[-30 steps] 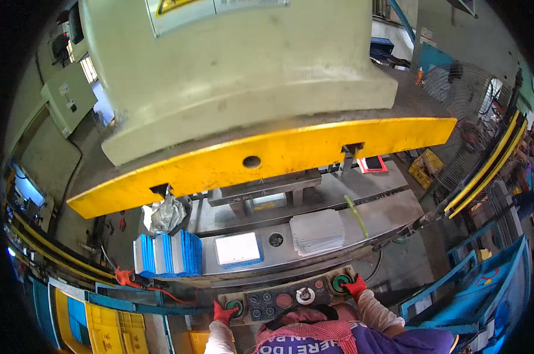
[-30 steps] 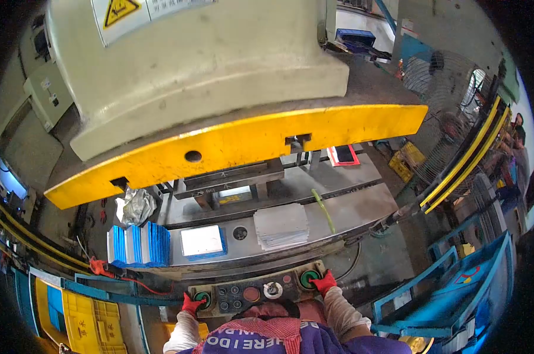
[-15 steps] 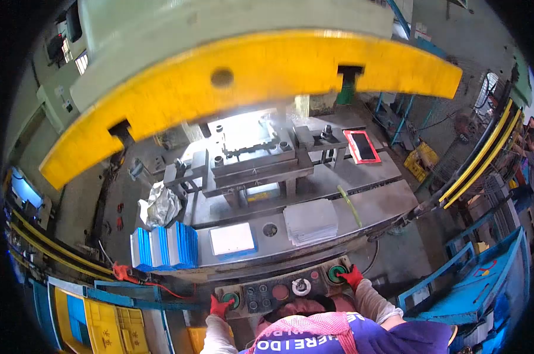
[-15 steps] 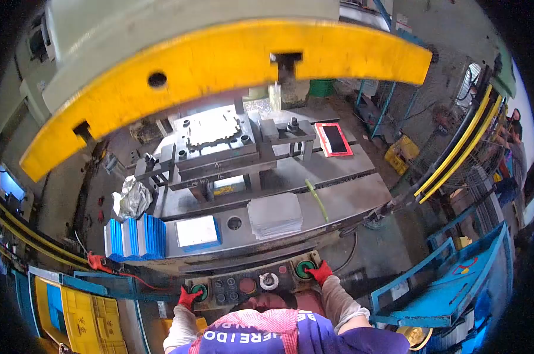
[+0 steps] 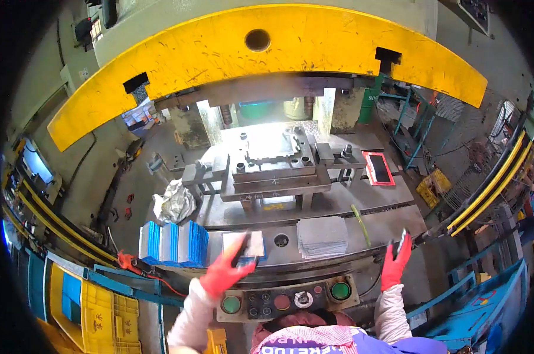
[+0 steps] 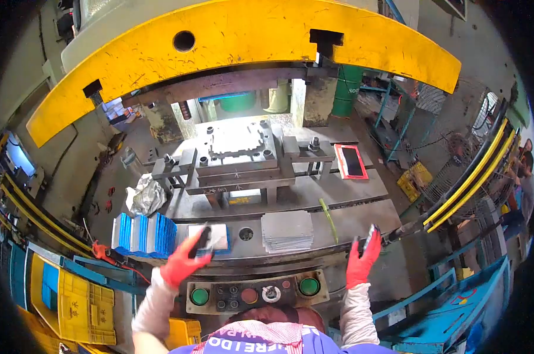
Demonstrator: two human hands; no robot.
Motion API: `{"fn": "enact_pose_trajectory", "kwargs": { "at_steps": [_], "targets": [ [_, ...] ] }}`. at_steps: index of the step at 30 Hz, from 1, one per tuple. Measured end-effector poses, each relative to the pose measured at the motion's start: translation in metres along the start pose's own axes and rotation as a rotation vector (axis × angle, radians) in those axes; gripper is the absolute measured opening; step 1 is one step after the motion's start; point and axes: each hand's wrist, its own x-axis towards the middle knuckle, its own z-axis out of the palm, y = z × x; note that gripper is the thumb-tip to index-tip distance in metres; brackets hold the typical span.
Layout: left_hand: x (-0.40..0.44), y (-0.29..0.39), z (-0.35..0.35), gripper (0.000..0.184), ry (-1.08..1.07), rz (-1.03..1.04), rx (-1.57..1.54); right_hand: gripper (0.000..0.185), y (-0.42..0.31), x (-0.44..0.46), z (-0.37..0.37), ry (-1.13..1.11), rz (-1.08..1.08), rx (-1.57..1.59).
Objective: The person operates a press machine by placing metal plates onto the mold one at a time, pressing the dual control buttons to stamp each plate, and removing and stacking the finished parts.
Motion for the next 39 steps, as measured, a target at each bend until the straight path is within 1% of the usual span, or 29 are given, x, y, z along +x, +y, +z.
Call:
{"fn": "enact_pose_trajectory", "kwargs": {
  "at_steps": [2, 3, 4, 5, 6, 7, 8, 9, 10, 11, 12, 14, 16, 18, 21, 23, 26, 27, 28, 29, 31, 32, 33, 35, 37, 38, 39],
  "targets": [
    [0.068, 0.018, 0.000, 0.073, 0.129, 0.255, -0.187, 0.064, -0.031, -0.003, 0.012, -0.139, -0.235, -0.044],
    [0.100, 0.033, -0.006, 0.072, 0.193, 0.222, -0.078, 0.063, -0.046, -0.004, 0.018, -0.206, -0.355, -0.067],
    [0.133, 0.047, -0.015, 0.071, 0.255, 0.189, 0.033, 0.063, -0.066, -0.006, 0.023, -0.320, -0.402, -0.065],
    [0.169, 0.056, -0.023, 0.066, 0.194, 0.095, -0.281, 0.062, -0.083, -0.008, 0.030, -0.432, -0.448, -0.063],
    [0.207, 0.057, -0.030, 0.063, 0.127, -0.003, -0.593, 0.062, -0.095, -0.009, 0.038, -0.469, -0.488, -0.057],
    [0.259, 0.017, -0.045, 0.057, 0.075, 0.363, -0.323, 0.061, -0.104, -0.010, 0.045, -0.507, -0.528, -0.052],
    [0.286, 0.015, -0.049, 0.052, 0.108, 0.427, -0.471, 0.061, -0.107, -0.009, 0.050, -0.544, -0.568, -0.050],
    [0.312, 0.014, -0.052, 0.047, 0.133, 0.499, -0.613, 0.060, -0.105, -0.009, 0.056, -0.548, -0.544, -0.060],
    [0.321, 0.041, -0.044, 0.044, 0.235, 0.234, -1.166, 0.059, -0.098, -0.012, 0.065, -0.550, -0.520, -0.070],
    [0.360, -0.005, -0.055, 0.040, -0.003, 0.526, -1.227, 0.058, -0.091, -0.014, 0.072, -0.551, -0.496, -0.078],
    [0.368, -0.006, -0.057, 0.039, -0.023, 0.654, -1.167, 0.057, -0.084, -0.017, 0.077, -0.561, -0.495, -0.081],
    [0.391, -0.010, -0.063, 0.035, -0.264, 0.591, -1.713, 0.056, -0.071, -0.022, 0.085, -0.581, -0.490, -0.086],
    [0.390, -0.002, -0.072, 0.030, -0.597, 0.351, -1.939, 0.053, -0.076, -0.018, 0.083, -0.562, -0.478, -0.073],
    [0.400, -0.015, -0.076, 0.029, -0.494, 0.477, -1.720, 0.052, -0.077, -0.020, 0.083, -0.566, -0.452, -0.056],
    [0.399, -0.017, -0.078, 0.030, -0.464, 0.547, -1.531, 0.050, -0.080, -0.021, 0.085, -0.542, -0.427, -0.061],
    [0.402, -0.019, -0.080, 0.031, -0.720, 0.436, -1.698, 0.049, -0.084, -0.021, 0.083, -0.545, -0.418, -0.058],
    [0.370, -0.015, -0.082, 0.025, -0.429, 0.277, -1.297, 0.050, -0.078, -0.021, 0.088, -0.547, -0.449, -0.069],
    [0.352, -0.015, -0.073, 0.023, -0.114, 0.278, -0.965, 0.052, -0.079, -0.020, 0.087, -0.559, -0.448, -0.073],
    [0.329, -0.019, -0.064, 0.024, 0.070, 0.219, -0.792, 0.052, -0.078, -0.018, 0.086, -0.550, -0.452, -0.075],
    [0.298, -0.024, -0.057, 0.025, 0.167, 0.183, -0.761, 0.052, -0.078, -0.018, 0.087, -0.551, -0.450, -0.073],
    [0.225, -0.036, -0.049, 0.028, 0.179, 0.065, -0.948, 0.053, -0.079, -0.024, 0.088, -0.575, -0.441, -0.074],
    [0.189, -0.035, -0.050, 0.032, 0.174, -0.077, -1.126, 0.054, -0.081, -0.020, 0.089, -0.580, -0.444, -0.080],
    [0.151, -0.029, -0.045, 0.036, 0.174, 0.009, -1.103, 0.055, -0.081, -0.020, 0.088, -0.578, -0.452, -0.085],
    [0.086, -0.011, -0.038, 0.071, 0.340, -0.183, -0.998, 0.055, -0.081, -0.022, 0.091, -0.558, -0.474, -0.082],
    [0.050, -0.036, -0.029, 0.076, 0.371, -0.224, -0.838, 0.055, -0.083, -0.024, 0.094, -0.533, -0.483, -0.095],
    [0.036, -0.072, -0.024, 0.078, 0.325, -0.109, -0.863, 0.055, -0.083, -0.024, 0.094, -0.537, -0.482, -0.090],
    [0.027, -0.084, -0.018, 0.079, 0.356, -0.121, -0.741, 0.055, -0.083, -0.024, 0.094, -0.541, -0.480, -0.089]
  ]
}}
